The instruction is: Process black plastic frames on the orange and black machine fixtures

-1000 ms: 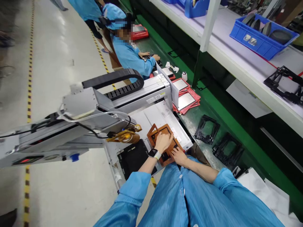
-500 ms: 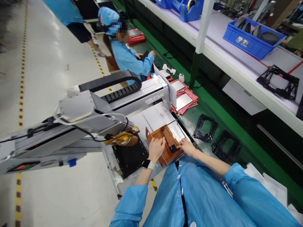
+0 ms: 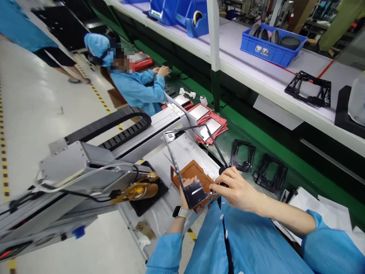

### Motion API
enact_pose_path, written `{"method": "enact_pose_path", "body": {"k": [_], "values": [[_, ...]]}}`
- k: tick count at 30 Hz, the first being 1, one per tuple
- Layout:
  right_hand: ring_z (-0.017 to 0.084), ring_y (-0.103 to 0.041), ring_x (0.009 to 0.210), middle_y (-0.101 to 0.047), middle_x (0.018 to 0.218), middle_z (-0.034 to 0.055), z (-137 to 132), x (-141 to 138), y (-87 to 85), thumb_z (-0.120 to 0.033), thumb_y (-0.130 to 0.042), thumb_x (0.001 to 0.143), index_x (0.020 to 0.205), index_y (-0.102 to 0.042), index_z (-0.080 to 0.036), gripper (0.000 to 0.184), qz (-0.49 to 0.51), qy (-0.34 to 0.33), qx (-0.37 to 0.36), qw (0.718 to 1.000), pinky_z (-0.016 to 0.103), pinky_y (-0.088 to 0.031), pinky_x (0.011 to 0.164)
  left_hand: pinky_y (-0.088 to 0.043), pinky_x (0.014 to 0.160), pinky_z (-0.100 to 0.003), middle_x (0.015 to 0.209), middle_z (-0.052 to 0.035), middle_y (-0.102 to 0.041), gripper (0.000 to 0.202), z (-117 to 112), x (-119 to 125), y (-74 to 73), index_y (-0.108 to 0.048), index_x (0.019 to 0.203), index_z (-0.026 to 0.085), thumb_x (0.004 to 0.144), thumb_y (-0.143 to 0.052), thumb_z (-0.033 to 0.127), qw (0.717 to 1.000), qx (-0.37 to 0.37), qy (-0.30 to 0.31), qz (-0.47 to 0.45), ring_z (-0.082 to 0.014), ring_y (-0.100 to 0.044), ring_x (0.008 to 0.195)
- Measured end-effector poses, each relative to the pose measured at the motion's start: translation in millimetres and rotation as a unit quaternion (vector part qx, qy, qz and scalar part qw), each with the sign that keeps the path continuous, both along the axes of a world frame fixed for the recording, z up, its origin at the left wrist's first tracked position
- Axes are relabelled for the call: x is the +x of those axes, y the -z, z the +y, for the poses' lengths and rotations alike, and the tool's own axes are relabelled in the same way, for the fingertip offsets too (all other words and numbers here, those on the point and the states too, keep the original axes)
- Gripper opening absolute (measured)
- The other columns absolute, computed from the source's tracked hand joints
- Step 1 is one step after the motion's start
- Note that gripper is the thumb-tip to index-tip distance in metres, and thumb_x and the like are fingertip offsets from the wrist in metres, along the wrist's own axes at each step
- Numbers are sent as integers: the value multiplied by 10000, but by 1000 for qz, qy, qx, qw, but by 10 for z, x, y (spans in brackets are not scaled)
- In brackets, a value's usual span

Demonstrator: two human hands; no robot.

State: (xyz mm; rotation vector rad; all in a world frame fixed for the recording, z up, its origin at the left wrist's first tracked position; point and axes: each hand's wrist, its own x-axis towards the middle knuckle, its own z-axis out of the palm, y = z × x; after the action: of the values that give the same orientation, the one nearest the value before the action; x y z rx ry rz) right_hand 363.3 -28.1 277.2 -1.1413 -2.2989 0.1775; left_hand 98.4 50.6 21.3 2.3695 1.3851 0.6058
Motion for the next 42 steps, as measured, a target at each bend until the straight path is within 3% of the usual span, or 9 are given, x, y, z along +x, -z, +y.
{"method": "enact_pose_path", "body": {"k": [7, 15, 25, 28, 30, 33, 38, 40, 42], "values": [[220, -575, 936, -728, 1074, 118, -217, -137, -131, -52, -439, 1068, 1297, -670, -135, 336, 36, -24, 62, 997, 387, -455, 823, -396, 868, -456, 611, -45, -633, 496, -1, 108, 51, -575, 669, 255, 1125, -400, 341, 996, 34, -65, 43, -208, -575, 642], [216, -626, 872, -757, 977, 135, -347, -281, -45, -121, -393, 1118, 1267, -701, -62, 347, 69, -44, 110, 991, 378, -500, 799, -391, 848, -383, 644, -10, -679, 489, -6, 138, 38, -637, 674, 234, 1115, -437, 303, 993, 65, -85, 41, -175, -593, 646], [176, -626, 756, -776, 927, 85, -383, -269, 131, -134, -503, 1093, 1239, -727, -138, 268, 27, -21, 150, 988, 343, -513, 752, -415, 882, -398, 625, 0, -667, 475, 18, 97, 163, -647, 699, 241, 1116, -430, 306, 991, 90, -77, 60, -192, -610, 647], [186, -633, 802, -778, 955, 88, -373, -212, 82, -130, -559, 1074, 1269, -736, -147, 264, 68, -26, 120, 990, 356, -512, 780, -417, 880, -400, 621, 1, -669, 490, 33, 80, 205, -638, 690, 239, 1122, -420, 319, 992, 89, -66, 64, -189, -611, 640], [196, -642, 861, -783, 992, 87, -325, -121, 23, -172, -624, 1067, 1285, -757, -189, 256, 152, -32, 35, 987, 370, -510, 819, -417, 879, -405, 645, -11, -692, 484, 41, 72, 205, -643, 692, 239, 1116, -427, 323, 993, 81, -62, 60, -195, -626, 657], [201, -638, 879, -777, 950, 67, -173, 84, 10, -368, -793, 1006, 1126, -844, -264, 167, 371, -23, -150, 916, 371, -494, 820, -420, 859, -404, 681, -33, -716, 430, 50, 49, 191, -670, 716, 244, 1082, -453, 302, 995, 63, -53, 47, -209, -637, 675], [161, -503, 723, -590, 725, 20, 63, 429, 290, -692, -898, 800, 775, -793, -201, 503, 668, -15, -353, 655, 314, -402, 684, -416, 836, -391, 641, -26, -696, 407, 65, -25, 238, -713, 795, 247, 1075, -421, 288, 996, 73, -25, 48, -206, -624, 642], [146, -438, 699, -506, 688, -11, 88, 542, 410, -682, -928, 753, 743, -739, -202, 516, 709, -18, -355, 609, 305, -374, 684, -417, 838, -394, 678, -31, -731, 415, 71, -41, 265, -744, 864, 243, 1081, -392, 272, 993, 94, -13, 63, -211, -653, 667], [144, -383, 684, -454, 681, -27, 90, 651, 493, -668, -943, 729, 751, -701, -214, 515, 724, -16, -345, 597, 306, -364, 682, -420, 843, -401, 726, -42, -768, 413, 78, -34, 273, -752, 874, 237, 1084, -400, 281, 990, 116, -5, 82, -226, -685, 709]]}}
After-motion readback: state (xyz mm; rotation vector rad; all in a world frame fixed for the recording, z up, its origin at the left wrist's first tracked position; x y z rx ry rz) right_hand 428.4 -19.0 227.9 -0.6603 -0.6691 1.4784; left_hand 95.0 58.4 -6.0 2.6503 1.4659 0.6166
